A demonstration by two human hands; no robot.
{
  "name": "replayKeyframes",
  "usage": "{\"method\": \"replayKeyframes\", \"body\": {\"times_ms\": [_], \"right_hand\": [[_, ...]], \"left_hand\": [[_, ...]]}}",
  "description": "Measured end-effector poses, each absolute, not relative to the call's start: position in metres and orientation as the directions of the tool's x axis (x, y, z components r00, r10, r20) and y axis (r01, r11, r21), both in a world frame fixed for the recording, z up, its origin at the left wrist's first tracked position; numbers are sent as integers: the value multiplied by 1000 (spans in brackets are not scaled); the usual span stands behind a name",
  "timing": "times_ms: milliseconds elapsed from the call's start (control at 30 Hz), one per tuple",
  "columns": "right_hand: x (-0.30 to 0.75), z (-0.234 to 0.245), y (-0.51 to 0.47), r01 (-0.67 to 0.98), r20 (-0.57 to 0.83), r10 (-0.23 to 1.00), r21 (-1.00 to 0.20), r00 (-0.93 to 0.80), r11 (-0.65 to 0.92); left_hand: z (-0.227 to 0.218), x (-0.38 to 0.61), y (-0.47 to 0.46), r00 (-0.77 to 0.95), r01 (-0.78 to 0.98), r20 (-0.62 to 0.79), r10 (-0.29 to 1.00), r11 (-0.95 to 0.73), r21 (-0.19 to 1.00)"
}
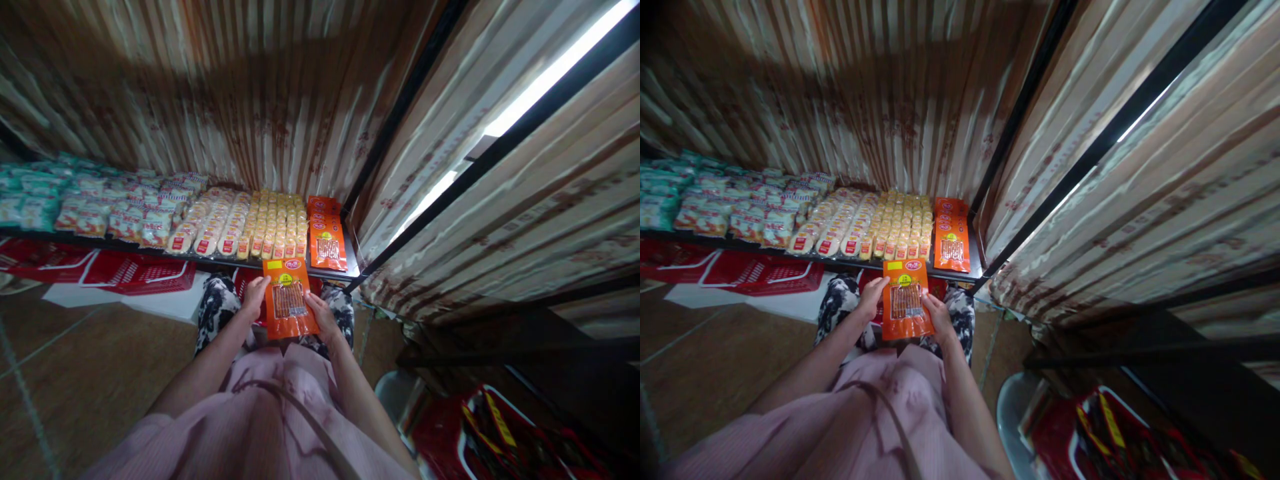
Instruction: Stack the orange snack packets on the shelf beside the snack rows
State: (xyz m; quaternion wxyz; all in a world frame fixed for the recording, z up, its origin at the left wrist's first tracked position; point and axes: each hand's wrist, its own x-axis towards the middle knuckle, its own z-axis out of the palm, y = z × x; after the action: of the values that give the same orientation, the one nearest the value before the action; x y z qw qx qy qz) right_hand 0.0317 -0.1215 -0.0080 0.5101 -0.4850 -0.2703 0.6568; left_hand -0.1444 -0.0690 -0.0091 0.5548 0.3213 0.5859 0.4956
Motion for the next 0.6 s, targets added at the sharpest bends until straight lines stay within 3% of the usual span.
{"method": "replayKeyframes", "body": {"times_ms": [400, 600], "right_hand": [[35, -3, -126, -370, -349, 937, -868, -21, -331], [31, 4, -129, -375, -364, 931, -858, -36, -350]], "left_hand": [[-24, -139, -68, -352, 95, -241, 904, 291, 952], [-17, -138, -75, -311, 291, -175, 934, 268, 918]]}}
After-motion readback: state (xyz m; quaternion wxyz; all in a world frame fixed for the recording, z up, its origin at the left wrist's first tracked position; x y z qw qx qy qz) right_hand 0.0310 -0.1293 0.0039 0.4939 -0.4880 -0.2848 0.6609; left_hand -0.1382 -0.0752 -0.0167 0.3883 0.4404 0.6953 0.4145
